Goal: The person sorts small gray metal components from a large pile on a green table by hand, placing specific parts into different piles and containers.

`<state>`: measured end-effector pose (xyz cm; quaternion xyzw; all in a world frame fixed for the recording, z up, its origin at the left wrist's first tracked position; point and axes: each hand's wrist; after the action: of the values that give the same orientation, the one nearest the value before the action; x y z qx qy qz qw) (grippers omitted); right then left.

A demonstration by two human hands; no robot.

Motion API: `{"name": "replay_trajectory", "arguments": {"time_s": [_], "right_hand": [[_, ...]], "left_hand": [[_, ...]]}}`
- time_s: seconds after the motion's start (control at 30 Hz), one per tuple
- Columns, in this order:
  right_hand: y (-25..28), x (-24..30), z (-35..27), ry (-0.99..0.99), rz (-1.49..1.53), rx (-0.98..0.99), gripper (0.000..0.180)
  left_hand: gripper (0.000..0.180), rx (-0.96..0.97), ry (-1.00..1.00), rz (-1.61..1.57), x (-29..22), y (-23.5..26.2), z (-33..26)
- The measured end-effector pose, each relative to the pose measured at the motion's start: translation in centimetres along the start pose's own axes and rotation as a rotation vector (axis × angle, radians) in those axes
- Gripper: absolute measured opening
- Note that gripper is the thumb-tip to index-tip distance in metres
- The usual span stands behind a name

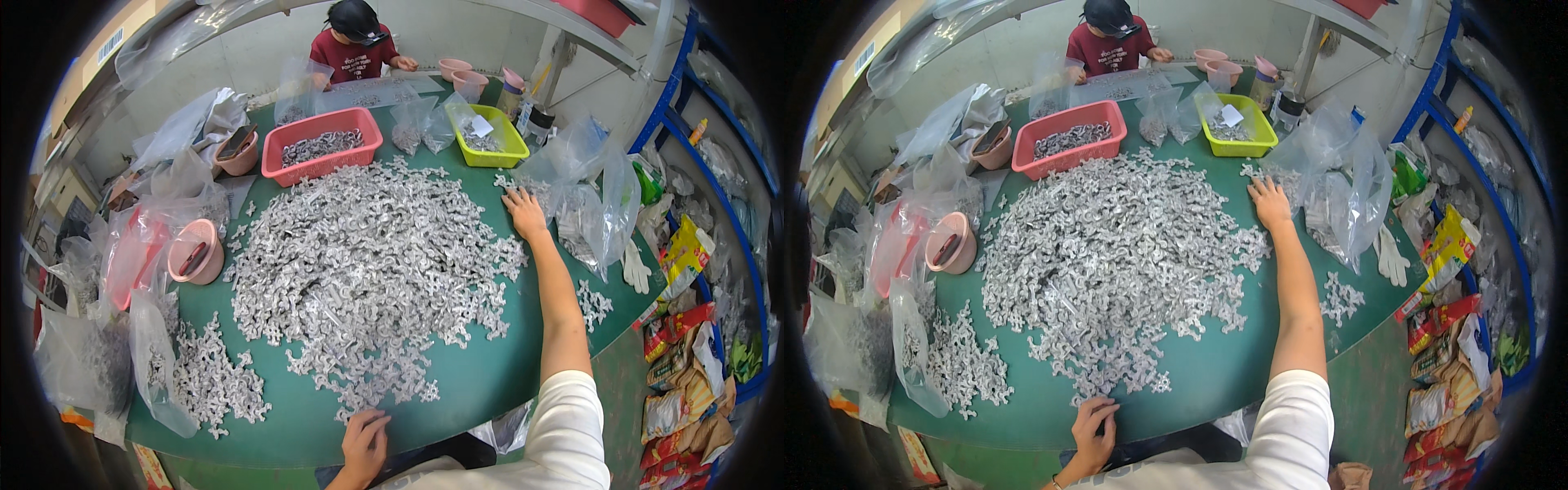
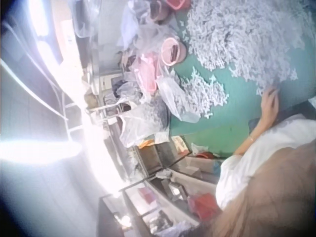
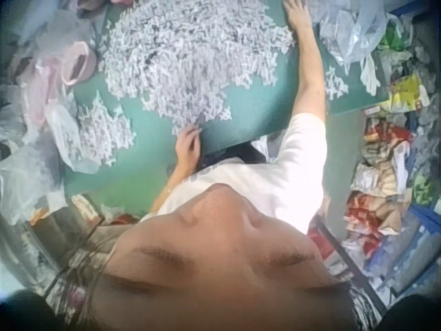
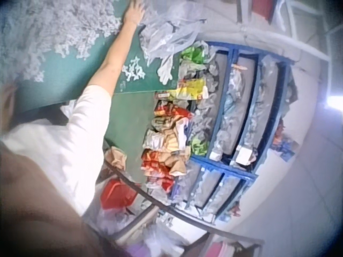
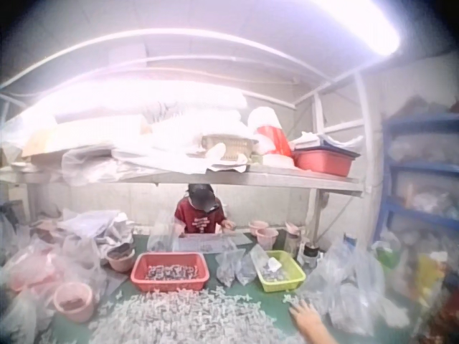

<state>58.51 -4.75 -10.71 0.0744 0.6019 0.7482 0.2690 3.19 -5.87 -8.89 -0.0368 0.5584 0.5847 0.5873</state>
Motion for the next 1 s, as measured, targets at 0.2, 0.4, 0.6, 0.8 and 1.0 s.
{"name": "replay_trajectory", "arguments": {"time_s": [0.2, 0.4, 0.6, 0.8, 1.0], "right_hand": [[-2.0, -0.9, 2.9, -0.008, 0.148, -0.173, 0.034], [0.1, -0.9, 2.3, 0.047, 0.357, -0.376, 0.030], [4.1, 2.2, -3.3, -0.210, 0.955, -0.275, 0.024], [3.1, 7.1, -10.9, -0.119, 0.800, -0.215, 0.042], [6.2, 12.3, -15.4, -0.293, 1.014, -0.219, 0.047]], "left_hand": [[0.023, -0.083, 0.013, -0.009, -0.3, -0.2, 0.2], [0.023, -0.079, -0.060, 0.001, 0.9, -0.3, 0.0], [0.026, -0.018, 0.013, -0.027, 0.6, 0.1, -0.2], [0.023, -0.006, -0.060, 0.032, 0.3, 0.0, 0.2], [0.025, -0.021, -0.090, 0.033, -0.2, 0.1, 0.0]]}}
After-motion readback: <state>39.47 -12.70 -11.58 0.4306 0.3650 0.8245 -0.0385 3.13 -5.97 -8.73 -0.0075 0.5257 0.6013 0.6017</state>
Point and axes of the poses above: each hand's wrist, its own z-axis towards the middle knuckle, its own y-axis out of the back of the hand, x = y × z, and after that the axes turned 11 degrees about z, right-handed
